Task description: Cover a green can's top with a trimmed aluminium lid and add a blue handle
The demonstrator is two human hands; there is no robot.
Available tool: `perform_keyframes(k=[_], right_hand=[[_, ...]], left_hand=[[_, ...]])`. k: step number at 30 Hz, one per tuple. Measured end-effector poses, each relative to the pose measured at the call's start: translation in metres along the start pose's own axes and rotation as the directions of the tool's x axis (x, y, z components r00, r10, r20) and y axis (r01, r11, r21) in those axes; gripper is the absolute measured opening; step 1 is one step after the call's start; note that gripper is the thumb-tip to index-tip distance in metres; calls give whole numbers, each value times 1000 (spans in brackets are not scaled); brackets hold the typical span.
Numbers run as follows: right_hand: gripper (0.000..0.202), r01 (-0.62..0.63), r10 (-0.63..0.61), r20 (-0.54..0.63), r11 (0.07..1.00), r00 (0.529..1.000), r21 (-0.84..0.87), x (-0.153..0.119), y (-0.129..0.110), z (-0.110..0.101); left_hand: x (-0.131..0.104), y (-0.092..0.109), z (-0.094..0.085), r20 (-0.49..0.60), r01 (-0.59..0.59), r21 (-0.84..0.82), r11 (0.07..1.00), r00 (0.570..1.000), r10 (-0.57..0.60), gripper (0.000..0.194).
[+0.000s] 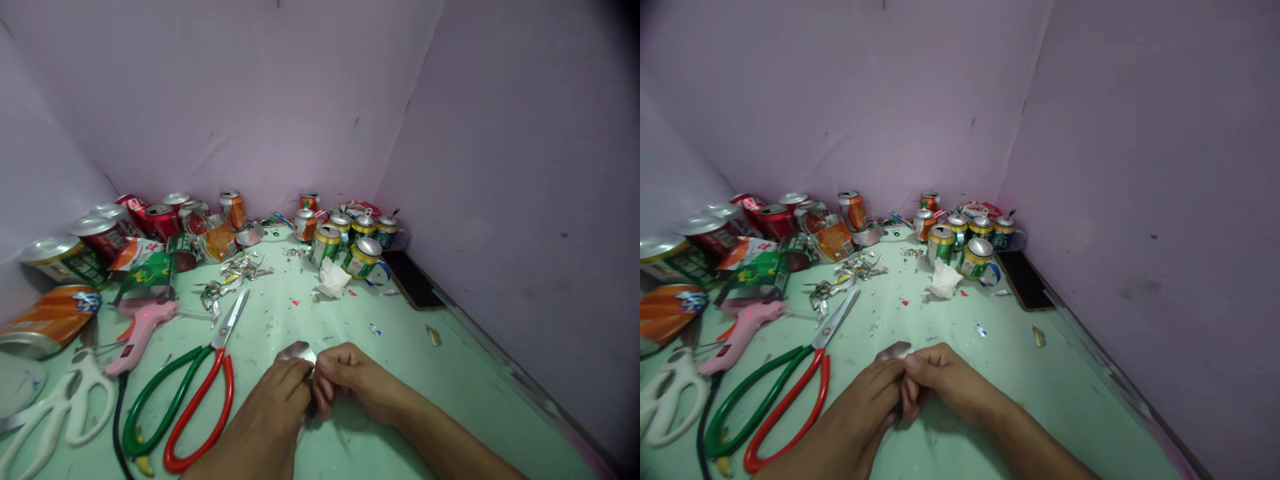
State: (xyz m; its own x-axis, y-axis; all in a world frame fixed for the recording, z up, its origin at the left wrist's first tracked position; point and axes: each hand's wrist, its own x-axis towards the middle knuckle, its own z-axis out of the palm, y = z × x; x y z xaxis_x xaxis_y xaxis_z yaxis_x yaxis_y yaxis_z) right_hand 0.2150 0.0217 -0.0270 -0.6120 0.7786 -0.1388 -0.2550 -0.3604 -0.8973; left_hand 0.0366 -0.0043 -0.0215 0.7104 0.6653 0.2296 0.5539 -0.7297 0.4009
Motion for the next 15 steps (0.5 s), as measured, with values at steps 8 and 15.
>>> perform_keyframes(k=[8, 15], right_hand=[[35, 7, -28, -117, 984, 993, -177, -9, -18, 3], [29, -63, -78, -339, 921, 938, -385, -33, -28, -3]], left_hand=[[4, 0, -12, 85, 40, -107, 993, 996, -31, 36], [-5, -8, -17, 117, 104, -217, 971, 990, -80, 44]])
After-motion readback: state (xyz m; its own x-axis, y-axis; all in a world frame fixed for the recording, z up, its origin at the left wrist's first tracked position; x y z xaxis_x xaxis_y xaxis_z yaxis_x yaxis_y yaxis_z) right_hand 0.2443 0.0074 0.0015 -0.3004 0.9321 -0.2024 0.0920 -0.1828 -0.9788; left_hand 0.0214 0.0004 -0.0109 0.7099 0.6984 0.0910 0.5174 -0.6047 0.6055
